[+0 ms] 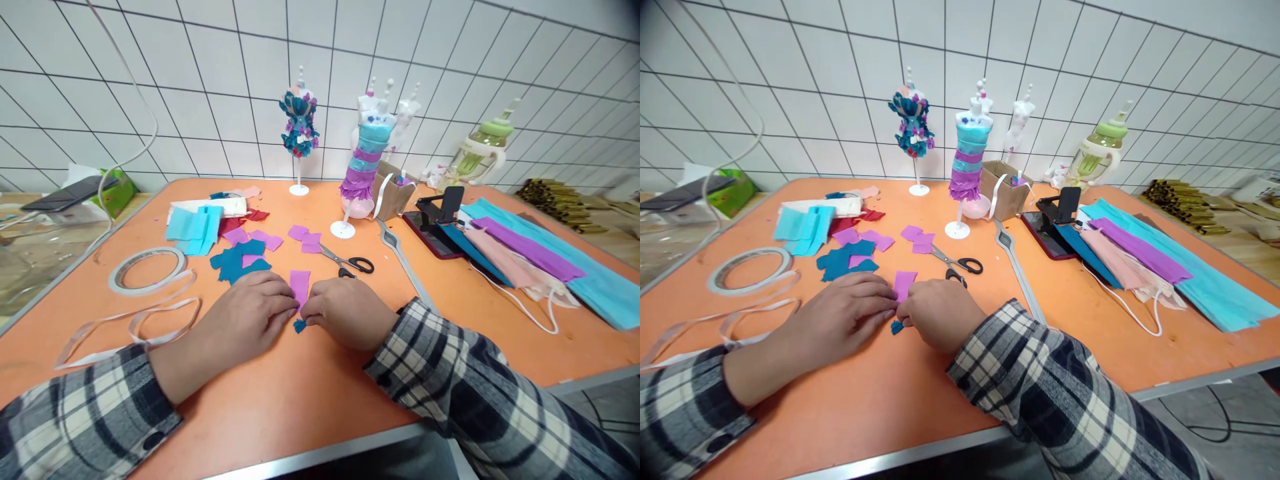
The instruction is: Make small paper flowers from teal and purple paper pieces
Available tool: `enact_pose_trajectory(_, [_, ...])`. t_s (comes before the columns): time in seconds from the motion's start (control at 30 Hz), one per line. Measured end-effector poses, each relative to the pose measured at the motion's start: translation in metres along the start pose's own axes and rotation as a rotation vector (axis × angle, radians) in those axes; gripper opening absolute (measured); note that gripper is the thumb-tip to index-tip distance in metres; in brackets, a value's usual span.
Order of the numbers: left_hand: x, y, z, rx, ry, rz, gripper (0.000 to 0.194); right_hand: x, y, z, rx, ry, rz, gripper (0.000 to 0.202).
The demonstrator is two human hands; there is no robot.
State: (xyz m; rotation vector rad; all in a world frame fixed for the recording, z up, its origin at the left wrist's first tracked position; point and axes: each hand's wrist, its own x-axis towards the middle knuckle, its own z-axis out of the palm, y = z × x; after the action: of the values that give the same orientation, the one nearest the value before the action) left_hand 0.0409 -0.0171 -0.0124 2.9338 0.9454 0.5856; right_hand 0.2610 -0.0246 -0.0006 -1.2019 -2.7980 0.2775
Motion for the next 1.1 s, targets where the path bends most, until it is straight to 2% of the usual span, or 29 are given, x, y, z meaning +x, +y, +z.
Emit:
enact_pose_trajectory(0.17, [-0.003, 0.000, 0.003, 0.022, -0.035, -0.085, 0.025, -0.003, -0.010, 0.001, -0.025, -0.032, 0.028, 0.019])
enact_pose_trajectory(0.37, [-0.005, -0.001, 0.004, -0.045, -0.021, -0.128, 0.026, -0.002, -0.010, 0.006, -0.064, 0.055, 0.063, 0.018])
enact_pose_trajectory(0.6, [-0.004, -0.006, 0.006, -0.097, -0.021, -0.111, 0.024, 0.002, -0.016, -0.004, -0.057, -0.039, 0.107, 0.018])
enact_pose_trajectory(0.8, [-0.002, 0.006, -0.005, -0.050, 0.070, -0.068, 0.022, 0.001, -0.015, -0.004, -0.037, -0.006, 0.092, 0.021])
enact_pose_trajectory(1.1, [-0.002, 0.020, -0.003, 0.102, -0.070, -0.090, 0.022, 0.002, -0.011, 0.004, 0.030, 0.024, 0.149, 0.015])
